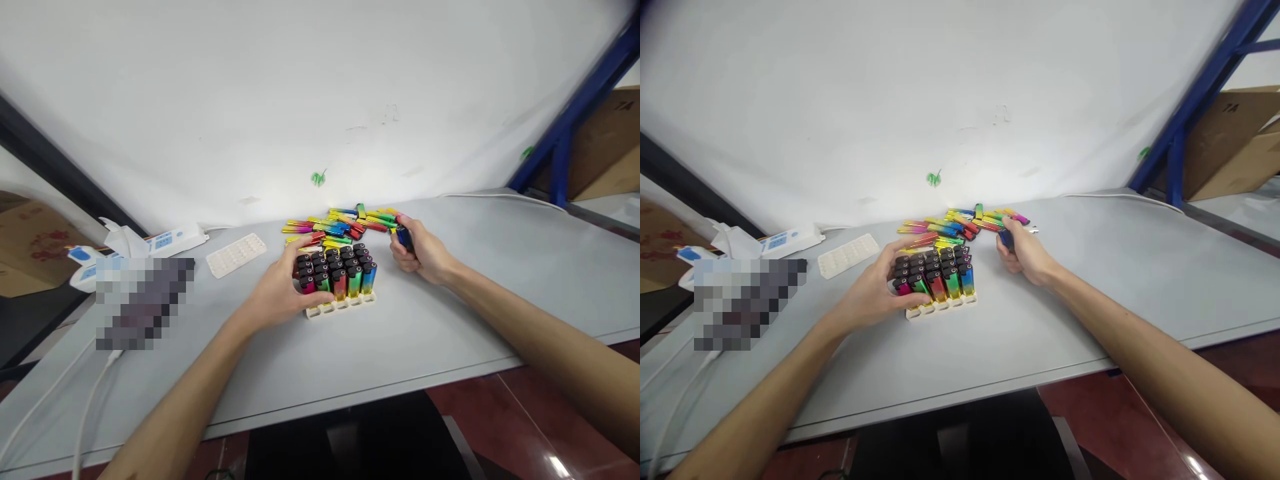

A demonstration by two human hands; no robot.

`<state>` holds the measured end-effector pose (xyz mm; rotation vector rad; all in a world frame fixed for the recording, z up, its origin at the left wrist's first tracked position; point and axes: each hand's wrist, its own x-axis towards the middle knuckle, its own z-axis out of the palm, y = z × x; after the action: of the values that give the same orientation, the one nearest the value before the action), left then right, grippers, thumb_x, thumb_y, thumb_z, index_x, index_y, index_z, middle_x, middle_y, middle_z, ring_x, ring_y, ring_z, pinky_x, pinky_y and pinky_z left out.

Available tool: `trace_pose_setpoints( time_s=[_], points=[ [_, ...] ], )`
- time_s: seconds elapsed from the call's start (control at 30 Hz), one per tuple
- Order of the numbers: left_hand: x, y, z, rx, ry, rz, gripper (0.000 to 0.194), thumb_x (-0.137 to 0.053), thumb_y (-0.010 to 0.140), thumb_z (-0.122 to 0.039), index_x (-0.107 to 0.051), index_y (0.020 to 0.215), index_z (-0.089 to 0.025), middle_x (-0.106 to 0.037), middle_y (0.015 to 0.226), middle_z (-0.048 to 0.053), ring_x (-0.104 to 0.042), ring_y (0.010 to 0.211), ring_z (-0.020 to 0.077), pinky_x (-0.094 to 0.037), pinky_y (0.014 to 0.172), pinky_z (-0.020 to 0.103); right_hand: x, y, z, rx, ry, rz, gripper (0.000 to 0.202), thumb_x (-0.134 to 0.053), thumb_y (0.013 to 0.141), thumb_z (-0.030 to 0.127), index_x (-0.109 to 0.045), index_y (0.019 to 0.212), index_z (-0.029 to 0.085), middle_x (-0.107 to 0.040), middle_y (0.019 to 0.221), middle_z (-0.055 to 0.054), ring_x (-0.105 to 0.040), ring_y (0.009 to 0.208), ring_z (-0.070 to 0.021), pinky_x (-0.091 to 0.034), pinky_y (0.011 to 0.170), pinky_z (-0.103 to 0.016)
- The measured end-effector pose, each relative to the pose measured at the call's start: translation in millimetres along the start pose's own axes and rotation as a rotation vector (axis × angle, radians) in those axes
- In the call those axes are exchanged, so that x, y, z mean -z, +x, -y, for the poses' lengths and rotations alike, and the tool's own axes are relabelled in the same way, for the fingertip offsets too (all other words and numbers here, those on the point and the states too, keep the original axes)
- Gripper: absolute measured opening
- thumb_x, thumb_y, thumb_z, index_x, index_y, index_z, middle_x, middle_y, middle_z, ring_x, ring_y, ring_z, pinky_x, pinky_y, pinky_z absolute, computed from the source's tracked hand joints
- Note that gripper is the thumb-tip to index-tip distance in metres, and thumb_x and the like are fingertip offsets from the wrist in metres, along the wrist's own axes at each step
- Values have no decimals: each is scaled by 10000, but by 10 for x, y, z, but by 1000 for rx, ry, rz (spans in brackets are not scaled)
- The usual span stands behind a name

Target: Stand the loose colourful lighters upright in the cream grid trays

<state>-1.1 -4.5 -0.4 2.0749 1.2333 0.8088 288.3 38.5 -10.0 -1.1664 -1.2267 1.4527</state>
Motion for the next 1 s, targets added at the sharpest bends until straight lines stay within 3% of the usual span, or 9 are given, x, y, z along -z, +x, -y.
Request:
trace_pose_setpoints(
  time_s=[0.17, 0.33, 0.5, 0.57, 0.67, 0.77, 0.83, 1.0],
  points=[
    [15, -17, -31, 20, 19, 22, 1042, -856, 688, -438, -245, 1522, -303, -488, 1491, 121, -537, 1320, 318, -492, 1062, 481, 8, 0, 0, 18, 15, -26, 462, -352, 954, 477, -320, 565, 231, -235, 459, 52, -129, 411, -93, -114, 410, -257],
    [20, -31, -2, 26, -52, 107, 1107, -856, 690, -404, -170, 1554, -324, -500, 1475, 134, -624, 1208, 307, -555, 983, 481, 36, 29, -43, 57, -17, -36, 511, -351, 971, 556, -419, 595, 216, -269, 490, 50, -166, 430, -97, -154, 419, -256],
    [83, -30, 76, -2, -19, 190, 1204, -871, 662, -435, -100, 1582, -335, -372, 1581, 143, -510, 1363, 330, -491, 1083, 507, 102, 11, 4, 180, -174, 56, 513, -480, 914, 690, -611, 835, 200, -500, 689, 2, -438, 596, -134, -379, 537, -265],
    [112, -31, 113, -19, 69, 202, 1261, -894, 605, -482, -128, 1588, -286, -356, 1587, 174, -431, 1422, 371, -411, 1143, 562, 135, -59, 101, 248, -326, 85, 461, -594, 877, 656, -615, 815, 199, -521, 711, 5, -447, 636, -130, -391, 583, -264],
    [132, -35, 165, -33, 165, 210, 1206, -896, 553, -538, -286, 1548, -232, -465, 1496, 183, -428, 1411, 396, -380, 1152, 594, 120, -250, 309, 323, -475, 78, 395, -644, 887, 567, -618, 758, 196, -516, 695, 12, -437, 614, -113, -369, 569, -263],
    [126, -38, 186, -26, 204, 199, 1082, -886, 544, -549, -424, 1464, -215, -570, 1368, 164, -521, 1313, 393, -455, 1084, 575, -51, -495, 497, 369, -476, 123, 289, -701, 861, 501, -670, 842, 215, -597, 731, -9, -518, 617, -133, -416, 551, -285],
    [117, -39, 171, -14, 223, 184, 1005, -883, 556, -532, -470, 1416, -218, -592, 1333, 159, -547, 1270, 398, -476, 1049, 584, -255, -641, 565, 415, -458, 185, 241, -748, 831, 440, -678, 933, 233, -675, 856, -43, -624, 738, -185, -496, 619, -321],
    [119, -44, 88, 6, 232, 213, 880, -884, 557, -481, -530, 1327, -248, -597, 1311, 137, -528, 1269, 407, -462, 1036, 605, -806, -761, 489, 513, -712, 278, 146, -731, 853, 337, -634, 937, 269, -723, 909, -29, -679, 775, -200, -549, 700, -351]
  ],
)
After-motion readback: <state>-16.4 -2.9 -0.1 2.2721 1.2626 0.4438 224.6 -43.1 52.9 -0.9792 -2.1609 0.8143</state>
